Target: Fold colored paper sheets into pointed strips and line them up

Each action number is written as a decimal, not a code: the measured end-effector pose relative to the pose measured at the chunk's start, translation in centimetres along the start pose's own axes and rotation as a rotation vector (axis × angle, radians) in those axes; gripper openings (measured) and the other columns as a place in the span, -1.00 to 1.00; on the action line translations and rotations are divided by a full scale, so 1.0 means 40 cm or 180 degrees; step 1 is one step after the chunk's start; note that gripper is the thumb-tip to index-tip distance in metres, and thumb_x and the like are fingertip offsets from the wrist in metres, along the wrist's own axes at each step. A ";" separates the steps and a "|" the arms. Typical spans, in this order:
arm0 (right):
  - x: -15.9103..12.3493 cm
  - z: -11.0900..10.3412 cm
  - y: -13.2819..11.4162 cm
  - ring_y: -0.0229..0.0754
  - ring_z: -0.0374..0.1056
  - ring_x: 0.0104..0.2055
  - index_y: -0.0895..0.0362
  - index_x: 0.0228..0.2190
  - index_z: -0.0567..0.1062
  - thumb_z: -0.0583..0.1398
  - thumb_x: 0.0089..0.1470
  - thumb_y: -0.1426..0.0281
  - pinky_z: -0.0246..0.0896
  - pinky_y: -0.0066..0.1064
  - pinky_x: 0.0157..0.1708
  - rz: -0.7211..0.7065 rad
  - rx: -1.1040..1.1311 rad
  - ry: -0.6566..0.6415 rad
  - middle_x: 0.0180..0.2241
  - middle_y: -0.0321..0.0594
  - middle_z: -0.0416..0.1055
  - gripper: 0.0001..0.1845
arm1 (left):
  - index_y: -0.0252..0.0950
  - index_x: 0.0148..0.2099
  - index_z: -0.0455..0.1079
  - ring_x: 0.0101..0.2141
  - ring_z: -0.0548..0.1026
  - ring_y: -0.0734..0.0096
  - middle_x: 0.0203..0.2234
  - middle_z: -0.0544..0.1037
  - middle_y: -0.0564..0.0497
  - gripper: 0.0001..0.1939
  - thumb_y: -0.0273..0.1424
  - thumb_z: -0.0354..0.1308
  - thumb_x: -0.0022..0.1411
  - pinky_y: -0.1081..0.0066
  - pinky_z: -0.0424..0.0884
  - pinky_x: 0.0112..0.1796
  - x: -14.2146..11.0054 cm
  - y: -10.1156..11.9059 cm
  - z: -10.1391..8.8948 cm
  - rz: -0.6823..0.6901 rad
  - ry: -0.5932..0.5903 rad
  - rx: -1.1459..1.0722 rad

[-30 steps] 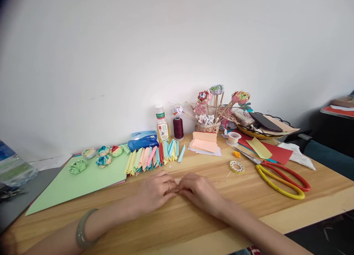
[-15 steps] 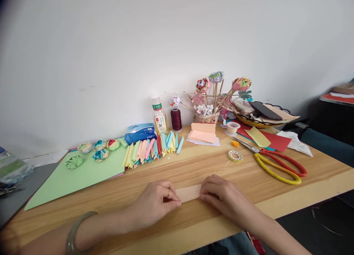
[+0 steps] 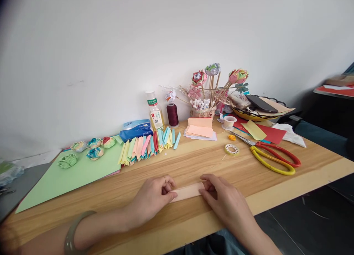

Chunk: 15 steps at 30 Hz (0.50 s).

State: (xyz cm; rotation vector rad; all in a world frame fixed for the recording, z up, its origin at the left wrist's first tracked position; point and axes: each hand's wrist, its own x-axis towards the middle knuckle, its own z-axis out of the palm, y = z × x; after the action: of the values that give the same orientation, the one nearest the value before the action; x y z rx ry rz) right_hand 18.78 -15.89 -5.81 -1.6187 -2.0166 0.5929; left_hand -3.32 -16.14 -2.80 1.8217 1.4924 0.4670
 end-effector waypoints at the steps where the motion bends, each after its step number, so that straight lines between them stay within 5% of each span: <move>1: -0.004 0.004 -0.002 -0.13 0.43 -0.37 0.04 -0.25 0.42 0.08 0.02 0.23 0.30 -0.34 -0.39 0.0031 -0.0005 0.0072 -0.40 -0.26 0.49 -0.74 | -0.26 -0.29 0.42 -0.42 0.49 0.39 -0.48 0.57 0.11 -0.89 -0.44 0.15 0.06 0.45 0.29 -0.38 0.002 -0.001 0.001 -0.0002 0.0007 0.0028; 15: -0.013 0.020 -0.034 -0.07 0.40 -0.30 0.03 -0.38 0.31 -0.05 0.07 0.18 0.26 -0.24 -0.38 0.0405 -0.0439 0.0167 -0.35 -0.23 0.45 -0.76 | -0.26 -0.38 0.33 -0.43 0.48 0.39 -0.51 0.53 0.12 -0.95 -0.45 0.13 0.14 0.45 0.26 -0.39 0.008 -0.007 0.008 0.0122 0.0044 0.0506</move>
State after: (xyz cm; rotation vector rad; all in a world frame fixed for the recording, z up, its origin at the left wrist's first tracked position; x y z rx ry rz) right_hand 17.33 -16.71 -5.65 -1.8350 -1.9651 0.4594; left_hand -3.19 -15.93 -3.27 1.9765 1.5443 0.3895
